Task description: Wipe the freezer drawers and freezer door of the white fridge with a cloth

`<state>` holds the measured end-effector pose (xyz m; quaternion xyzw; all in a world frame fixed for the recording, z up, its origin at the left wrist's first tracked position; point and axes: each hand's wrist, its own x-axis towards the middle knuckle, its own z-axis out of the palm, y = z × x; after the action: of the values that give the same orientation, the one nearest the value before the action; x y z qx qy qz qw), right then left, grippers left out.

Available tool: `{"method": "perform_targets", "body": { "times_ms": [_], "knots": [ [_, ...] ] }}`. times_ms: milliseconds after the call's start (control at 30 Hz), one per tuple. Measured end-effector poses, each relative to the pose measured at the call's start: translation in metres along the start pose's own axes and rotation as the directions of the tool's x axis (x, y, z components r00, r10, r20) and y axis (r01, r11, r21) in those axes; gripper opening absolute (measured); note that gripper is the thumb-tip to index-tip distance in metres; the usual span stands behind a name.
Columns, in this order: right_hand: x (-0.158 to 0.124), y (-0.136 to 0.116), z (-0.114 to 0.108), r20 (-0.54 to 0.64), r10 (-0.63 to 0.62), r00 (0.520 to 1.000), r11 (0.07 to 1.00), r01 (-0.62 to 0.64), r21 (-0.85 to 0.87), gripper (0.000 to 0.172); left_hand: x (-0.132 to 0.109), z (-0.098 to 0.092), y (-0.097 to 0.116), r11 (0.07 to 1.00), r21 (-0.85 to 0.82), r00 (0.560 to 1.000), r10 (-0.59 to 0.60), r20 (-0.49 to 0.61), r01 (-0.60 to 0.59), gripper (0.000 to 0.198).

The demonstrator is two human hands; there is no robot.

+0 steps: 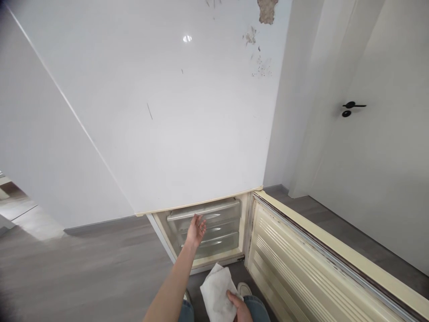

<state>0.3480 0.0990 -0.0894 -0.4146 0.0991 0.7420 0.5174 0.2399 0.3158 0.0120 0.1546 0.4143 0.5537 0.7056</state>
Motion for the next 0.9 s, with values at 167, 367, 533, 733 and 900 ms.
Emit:
{"method": "perform_targets", "body": {
  "times_ms": [167,367,533,733,900],
  "knots": [
    [-0.002,0.006,0.001,0.050,-0.025,0.998,0.999,0.023,0.035,0.037,-0.017,-0.006,-0.008,0.999,0.017,0.999,0.028,-0.027,-0.027,0.031],
    [-0.001,0.011,0.001,0.076,-0.001,0.997,0.999,-0.003,0.052,0.034,-0.044,-0.021,-0.022,0.999,0.021,0.998,0.039,-0.046,-0.038,0.038],
    [-0.002,0.013,0.003,0.084,0.014,0.996,0.999,-0.017,0.035,0.034,-0.069,-0.041,-0.038,0.999,-0.017,0.998,0.043,-0.052,-0.044,0.041],
    [-0.005,0.016,0.007,0.107,0.005,0.994,1.000,-0.006,0.010,0.037,-0.092,-0.059,-0.058,0.996,-0.082,0.999,0.023,-0.042,-0.026,0.039],
    [-0.008,0.018,0.013,0.146,-0.027,0.989,0.996,0.039,-0.083,0.039,-0.104,-0.069,-0.069,0.995,-0.101,1.000,-0.009,-0.029,0.006,0.041]
  ]
}}
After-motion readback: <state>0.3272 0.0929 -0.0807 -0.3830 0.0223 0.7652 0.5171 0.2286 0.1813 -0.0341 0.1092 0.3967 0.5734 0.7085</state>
